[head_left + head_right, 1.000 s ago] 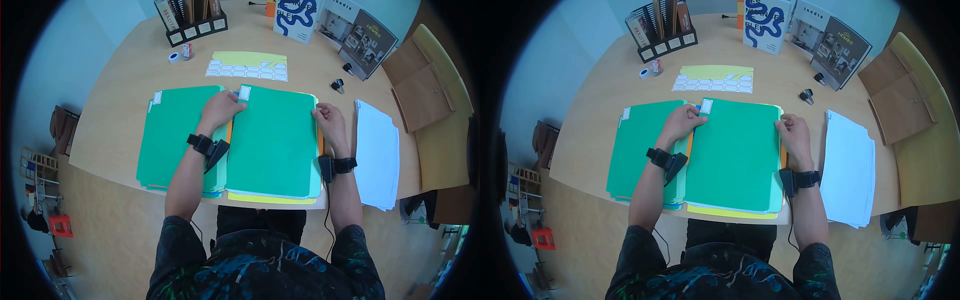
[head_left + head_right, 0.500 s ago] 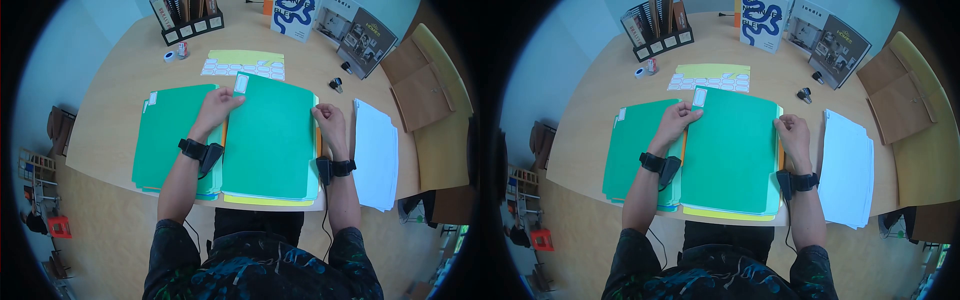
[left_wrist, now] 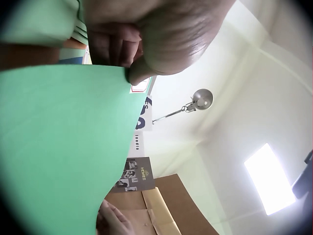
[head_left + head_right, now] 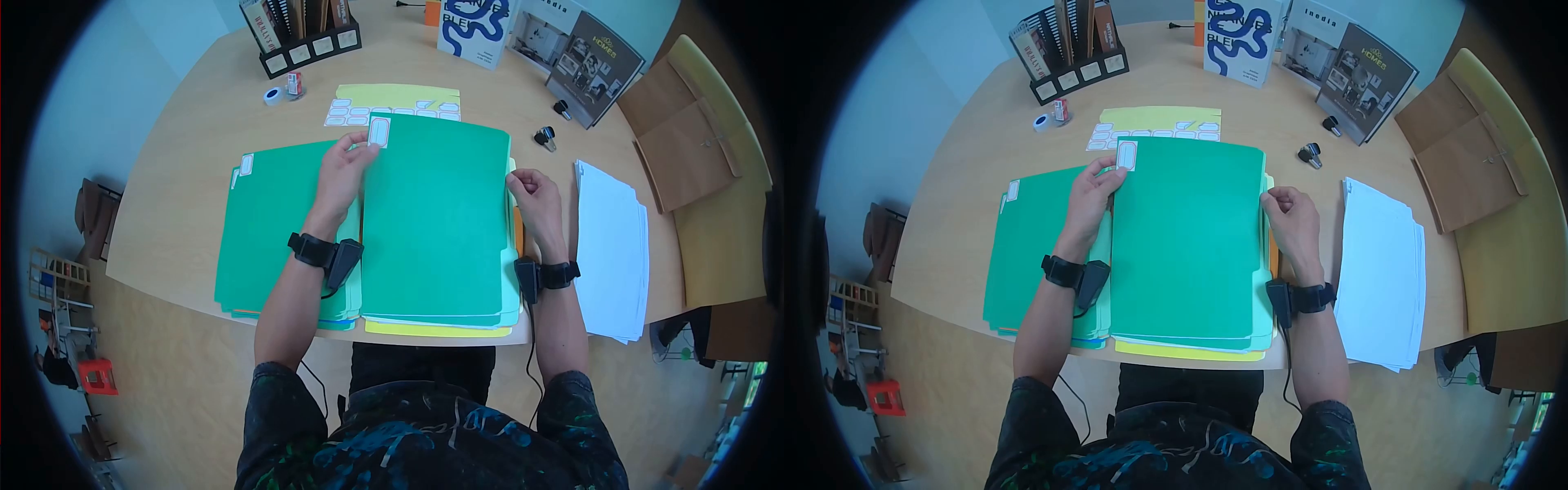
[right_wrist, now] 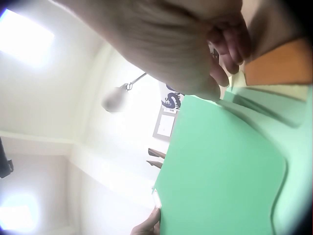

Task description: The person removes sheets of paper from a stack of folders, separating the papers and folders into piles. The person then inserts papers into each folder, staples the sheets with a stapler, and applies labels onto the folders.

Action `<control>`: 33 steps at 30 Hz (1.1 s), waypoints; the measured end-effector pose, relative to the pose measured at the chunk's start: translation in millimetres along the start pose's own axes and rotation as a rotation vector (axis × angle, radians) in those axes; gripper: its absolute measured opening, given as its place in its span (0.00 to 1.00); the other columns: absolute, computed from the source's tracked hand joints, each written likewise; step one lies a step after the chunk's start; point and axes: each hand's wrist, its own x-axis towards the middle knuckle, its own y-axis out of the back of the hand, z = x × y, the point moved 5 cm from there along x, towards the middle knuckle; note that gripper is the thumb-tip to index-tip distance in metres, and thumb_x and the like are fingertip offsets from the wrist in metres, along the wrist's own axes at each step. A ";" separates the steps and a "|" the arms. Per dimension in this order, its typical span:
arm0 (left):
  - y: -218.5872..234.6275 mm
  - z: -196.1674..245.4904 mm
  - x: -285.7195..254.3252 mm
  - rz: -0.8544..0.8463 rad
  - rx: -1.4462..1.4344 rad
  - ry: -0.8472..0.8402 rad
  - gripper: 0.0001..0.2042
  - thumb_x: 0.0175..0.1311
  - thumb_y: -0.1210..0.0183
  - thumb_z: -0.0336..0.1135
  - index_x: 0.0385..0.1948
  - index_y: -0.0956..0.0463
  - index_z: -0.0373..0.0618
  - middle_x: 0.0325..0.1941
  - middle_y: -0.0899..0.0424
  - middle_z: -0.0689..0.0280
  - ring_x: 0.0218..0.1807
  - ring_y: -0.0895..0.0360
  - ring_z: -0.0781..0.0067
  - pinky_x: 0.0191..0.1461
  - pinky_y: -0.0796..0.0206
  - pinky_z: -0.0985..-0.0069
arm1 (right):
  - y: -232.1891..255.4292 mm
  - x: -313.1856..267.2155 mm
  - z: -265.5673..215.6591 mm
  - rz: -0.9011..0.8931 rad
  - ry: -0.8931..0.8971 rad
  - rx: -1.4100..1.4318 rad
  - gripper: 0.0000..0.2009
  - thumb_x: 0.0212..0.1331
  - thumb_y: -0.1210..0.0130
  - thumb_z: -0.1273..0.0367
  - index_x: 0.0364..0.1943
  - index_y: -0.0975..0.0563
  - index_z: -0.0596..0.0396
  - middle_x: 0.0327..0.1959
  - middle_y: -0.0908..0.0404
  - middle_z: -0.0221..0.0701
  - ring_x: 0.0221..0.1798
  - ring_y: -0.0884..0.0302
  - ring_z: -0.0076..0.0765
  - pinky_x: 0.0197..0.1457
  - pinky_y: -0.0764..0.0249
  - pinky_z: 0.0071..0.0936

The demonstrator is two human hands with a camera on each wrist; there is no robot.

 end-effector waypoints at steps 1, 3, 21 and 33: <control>-0.9 -0.1 -0.2 -0.014 -0.062 0.024 0.15 0.71 0.41 0.36 0.55 0.27 0.40 0.38 0.15 0.70 0.29 0.22 0.86 0.30 0.33 0.86 | 0.3 -0.4 -2.0 -0.001 0.002 -0.002 0.16 0.63 0.40 0.63 0.45 0.18 0.63 0.37 0.14 0.37 0.39 0.17 0.31 0.45 0.22 0.28; 1.6 -2.8 0.9 -0.022 -0.099 0.062 0.15 0.71 0.41 0.34 0.55 0.27 0.40 0.44 0.15 0.65 0.39 0.20 0.82 0.41 0.31 0.83 | 1.4 -2.3 -5.4 -0.021 0.000 0.139 0.14 0.64 0.40 0.64 0.45 0.18 0.63 0.36 0.15 0.35 0.38 0.18 0.28 0.42 0.22 0.26; 5.4 -14.3 4.4 0.044 -0.077 0.093 0.18 0.72 0.42 0.38 0.57 0.29 0.40 0.40 0.16 0.70 0.30 0.24 0.88 0.29 0.36 0.86 | -4.5 -4.0 -22.8 -0.191 0.098 0.547 0.17 0.76 0.52 0.58 0.45 0.18 0.57 0.29 0.23 0.16 0.31 0.31 0.11 0.36 0.34 0.15; 2.9 -8.7 1.0 -0.004 -0.192 0.150 0.17 0.74 0.45 0.38 0.59 0.29 0.41 0.46 0.16 0.69 0.42 0.19 0.84 0.43 0.26 0.84 | -10.3 -5.8 -18.8 -0.332 -0.047 0.696 0.14 0.76 0.53 0.63 0.54 0.22 0.53 0.38 0.18 0.19 0.36 0.24 0.12 0.44 0.27 0.16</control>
